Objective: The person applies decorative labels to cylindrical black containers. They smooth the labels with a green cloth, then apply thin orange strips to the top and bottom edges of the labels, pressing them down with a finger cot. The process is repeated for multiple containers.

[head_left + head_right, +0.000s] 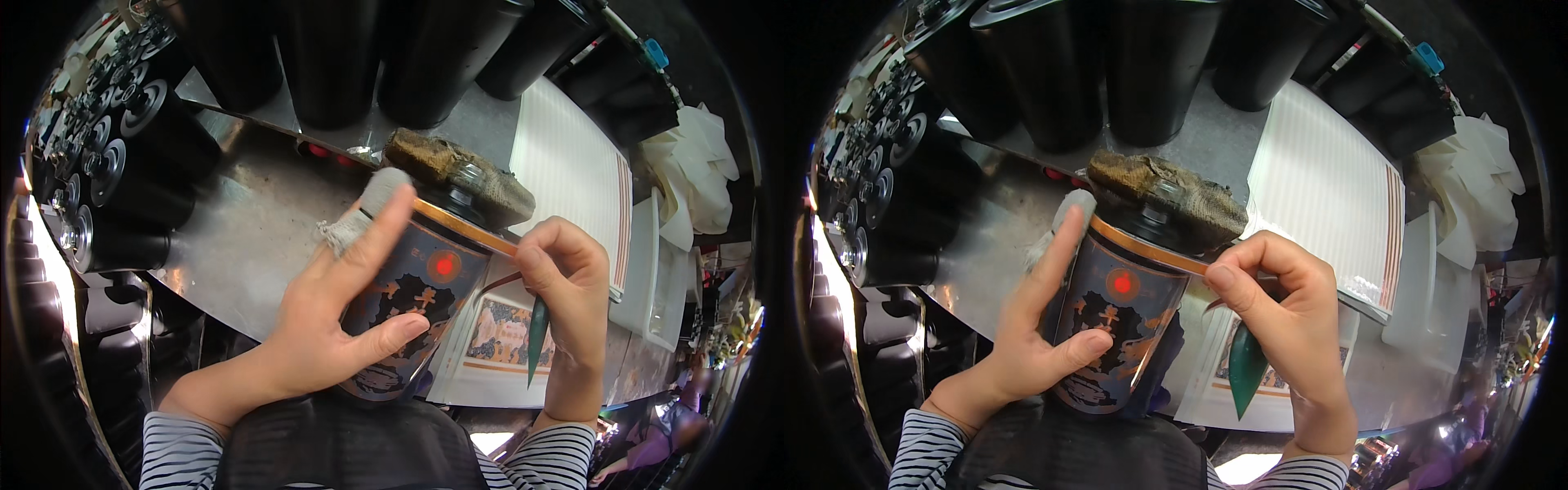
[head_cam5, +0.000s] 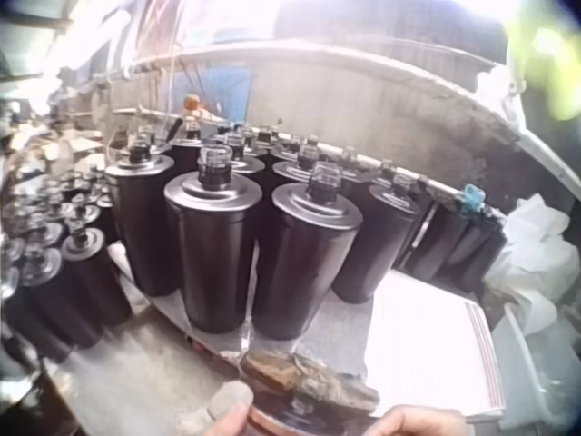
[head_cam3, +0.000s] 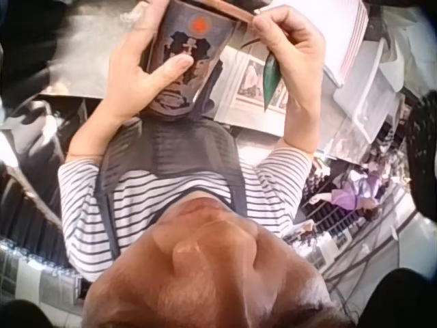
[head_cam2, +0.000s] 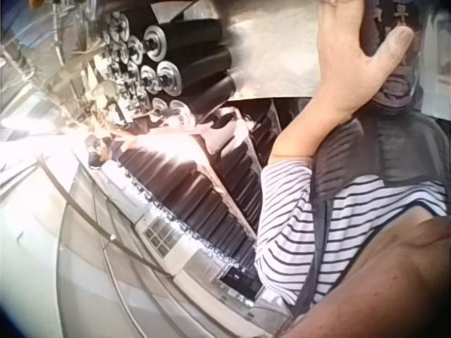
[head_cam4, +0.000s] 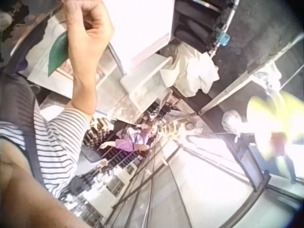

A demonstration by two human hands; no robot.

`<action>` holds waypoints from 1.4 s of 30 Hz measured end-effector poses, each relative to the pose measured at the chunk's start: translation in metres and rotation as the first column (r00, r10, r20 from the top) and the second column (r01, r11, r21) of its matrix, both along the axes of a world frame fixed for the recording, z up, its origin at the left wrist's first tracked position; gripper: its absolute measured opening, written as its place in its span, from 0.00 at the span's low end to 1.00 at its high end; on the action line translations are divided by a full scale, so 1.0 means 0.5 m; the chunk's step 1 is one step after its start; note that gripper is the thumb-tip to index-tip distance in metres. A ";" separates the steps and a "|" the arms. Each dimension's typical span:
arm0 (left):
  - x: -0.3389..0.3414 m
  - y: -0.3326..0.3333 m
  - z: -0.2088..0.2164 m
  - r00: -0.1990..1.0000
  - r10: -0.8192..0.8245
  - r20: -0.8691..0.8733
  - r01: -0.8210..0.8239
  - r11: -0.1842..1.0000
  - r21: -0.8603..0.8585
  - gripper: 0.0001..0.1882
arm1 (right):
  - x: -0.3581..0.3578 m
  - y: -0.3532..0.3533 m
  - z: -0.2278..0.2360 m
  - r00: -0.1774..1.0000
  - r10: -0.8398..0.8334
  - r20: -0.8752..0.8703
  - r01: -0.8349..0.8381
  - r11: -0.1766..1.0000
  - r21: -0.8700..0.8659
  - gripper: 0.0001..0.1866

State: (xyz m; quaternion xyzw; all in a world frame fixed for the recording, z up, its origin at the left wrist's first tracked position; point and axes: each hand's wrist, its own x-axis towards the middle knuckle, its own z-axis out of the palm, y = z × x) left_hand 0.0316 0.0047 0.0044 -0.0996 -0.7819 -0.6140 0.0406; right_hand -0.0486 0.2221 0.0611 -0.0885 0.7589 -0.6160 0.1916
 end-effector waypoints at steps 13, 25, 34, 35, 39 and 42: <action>-0.032 0.025 0.077 0.946 -0.203 -0.254 0.036 0.841 -0.540 0.33 | 0.004 0.024 -0.011 0.998 -0.039 -0.047 0.041 0.999 0.024 0.10; -0.011 0.000 0.072 0.982 -0.127 -0.143 0.024 0.823 -0.567 0.30 | 0.006 0.022 -0.021 1.000 -0.020 -0.023 0.019 0.999 -0.043 0.09; -0.052 0.045 0.095 0.917 -0.288 -0.276 0.019 0.722 -0.692 0.29 | 0.007 0.020 -0.010 0.994 0.022 -0.103 -0.020 1.000 0.022 0.13; -0.046 0.033 0.091 0.919 -0.266 -0.290 0.013 0.756 -0.654 0.31 | 0.009 0.014 -0.012 0.993 -0.008 -0.118 0.004 1.000 -0.028 0.12; -0.008 0.028 0.044 0.997 -0.078 0.007 0.078 0.980 -0.185 0.50 | 0.005 -0.001 -0.015 0.992 -0.040 -0.119 0.042 0.999 0.017 0.08; -0.016 0.026 -0.008 0.963 -0.131 0.235 0.003 0.878 0.479 0.52 | 0.003 -0.019 -0.013 0.994 -0.010 -0.108 0.008 1.000 -0.021 0.08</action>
